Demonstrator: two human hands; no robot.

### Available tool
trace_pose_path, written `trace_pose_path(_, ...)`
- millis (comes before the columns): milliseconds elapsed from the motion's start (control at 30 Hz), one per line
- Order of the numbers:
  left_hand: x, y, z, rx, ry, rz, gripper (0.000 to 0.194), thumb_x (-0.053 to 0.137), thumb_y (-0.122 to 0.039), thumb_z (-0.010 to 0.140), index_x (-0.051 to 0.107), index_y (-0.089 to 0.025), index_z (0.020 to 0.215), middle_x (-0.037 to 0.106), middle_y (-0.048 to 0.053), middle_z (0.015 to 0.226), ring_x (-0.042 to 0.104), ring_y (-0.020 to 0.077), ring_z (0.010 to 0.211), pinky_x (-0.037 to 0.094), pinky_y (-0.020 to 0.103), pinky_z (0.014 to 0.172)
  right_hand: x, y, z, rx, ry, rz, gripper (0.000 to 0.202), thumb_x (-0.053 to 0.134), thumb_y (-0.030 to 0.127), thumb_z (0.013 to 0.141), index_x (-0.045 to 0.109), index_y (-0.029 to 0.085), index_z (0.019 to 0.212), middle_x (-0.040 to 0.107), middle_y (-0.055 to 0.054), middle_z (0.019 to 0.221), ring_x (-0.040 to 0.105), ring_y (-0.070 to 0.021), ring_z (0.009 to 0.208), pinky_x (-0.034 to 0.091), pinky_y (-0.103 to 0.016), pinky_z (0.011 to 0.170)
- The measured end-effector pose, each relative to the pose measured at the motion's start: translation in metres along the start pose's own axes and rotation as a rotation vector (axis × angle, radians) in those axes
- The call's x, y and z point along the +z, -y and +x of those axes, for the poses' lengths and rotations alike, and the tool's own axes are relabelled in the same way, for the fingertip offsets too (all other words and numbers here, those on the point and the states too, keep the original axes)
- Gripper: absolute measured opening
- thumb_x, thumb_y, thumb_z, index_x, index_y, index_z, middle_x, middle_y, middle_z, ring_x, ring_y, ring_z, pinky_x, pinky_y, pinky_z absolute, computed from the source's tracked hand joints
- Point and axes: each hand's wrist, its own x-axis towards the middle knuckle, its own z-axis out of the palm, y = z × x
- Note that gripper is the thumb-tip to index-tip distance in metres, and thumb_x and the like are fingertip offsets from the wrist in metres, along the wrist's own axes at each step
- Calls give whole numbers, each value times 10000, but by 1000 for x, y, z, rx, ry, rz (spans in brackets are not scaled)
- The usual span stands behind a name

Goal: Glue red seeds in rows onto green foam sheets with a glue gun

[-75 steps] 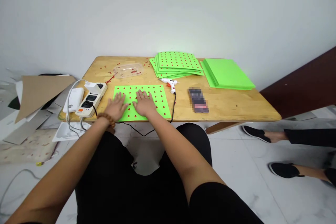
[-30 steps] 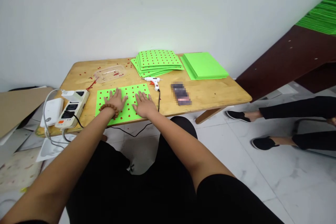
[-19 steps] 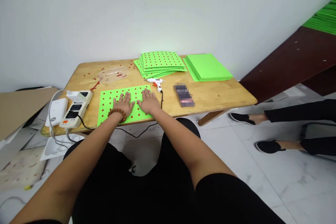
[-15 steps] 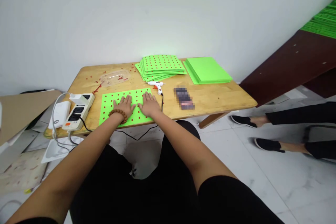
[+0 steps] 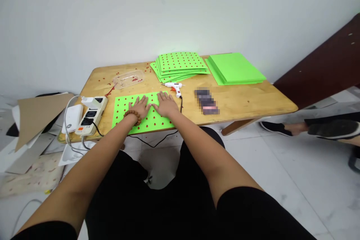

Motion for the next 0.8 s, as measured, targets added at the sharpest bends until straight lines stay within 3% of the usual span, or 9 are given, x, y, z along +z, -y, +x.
trace_pose_path(133, -4, 10, 4, -60, -30, 2, 843, 169, -658, 1121, 166, -254, 1861, 57, 29, 1918, 19, 387, 1783, 74, 751, 1407, -2, 2, 3, 9, 14, -7, 967, 262, 698, 1087, 245, 78, 1830, 160, -148, 1904, 158, -355, 1775, 106, -556, 1436)
trace_pose_path(233, 2, 13, 7, -76, -12, 12, 853, 170, -669, 1117, 182, -250, 1859, 26, 33, 1919, -4, 380, 1784, 17, 736, 1409, -3, 11, 7, 6, -13, -8, 926, 261, 698, 1093, 272, 145, 1836, 183, -132, 1903, 164, -401, 1769, -15, -657, 1417)
trace_pose_path(300, 3, 15, 10, -70, -11, 17, 840, 154, -662, 1121, 165, -265, 1861, 2, 11, 1920, -30, 364, 1785, -4, 717, 1414, 2, 19, 6, -16, -32, 1, 890, 203, 665, 1109, 239, 171, 1848, 139, -86, 1914, 110, -380, 1780, -63, -653, 1413)
trace_pose_path(367, -1, 18, 12, -66, 2, 17, 810, 132, -633, 1132, 189, -280, 1859, 23, -6, 1921, -8, 355, 1786, 32, 703, 1422, 8, 26, 5, -44, -20, 14, 883, 176, 641, 1112, 214, 161, 1852, 114, -53, 1918, 92, -347, 1786, -22, -615, 1431)
trace_pose_path(467, -14, 28, 10, -64, 20, 10, 771, 102, -594, 1148, 235, -303, 1851, 127, -15, 1917, 122, 323, 1780, 202, 618, 1429, 13, 29, 3, -55, 9, 26, 902, 215, 648, 1104, 222, 136, 1846, 122, -60, 1915, 113, -349, 1783, 24, -617, 1436)
trace_pose_path(533, -19, 36, 1, -74, -2, 16, 788, 130, -612, 1147, 200, -279, 1857, 118, 4, 1919, 117, 336, 1780, 217, 603, 1429, 11, 27, 5, -48, 16, 27, 898, 229, 647, 1109, 216, 137, 1848, 110, -66, 1917, 102, -350, 1784, 24, -620, 1436)
trace_pose_path(633, -12, 44, -15, -98, -24, 37, 837, 170, -637, 1134, 152, -226, 1863, 44, 16, 1923, -1, 383, 1782, 81, 657, 1439, 3, 27, 9, -43, 45, 28, 900, 264, 671, 1112, 233, 151, 1846, 126, -72, 1915, 126, -361, 1780, 64, -621, 1436)
trace_pose_path(733, 1, 47, -22, -103, -14, 40, 840, 153, -626, 1130, 153, -216, 1862, 30, -2, 1922, -21, 380, 1782, 27, 648, 1442, 2, 36, 2, -52, 77, 32, 889, 296, 671, 1108, 323, 145, 1823, 223, -101, 1896, 216, -399, 1757, 116, -651, 1427)
trace_pose_path(800, 6, 47, -21, -100, -13, 36, 836, 155, -623, 1128, 156, -223, 1862, 32, -9, 1922, -17, 374, 1784, 26, 642, 1443, 8, 46, -11, -69, 51, 31, 849, 248, 609, 1124, 288, 147, 1834, 188, -81, 1906, 144, -382, 1775, 52, -639, 1433)
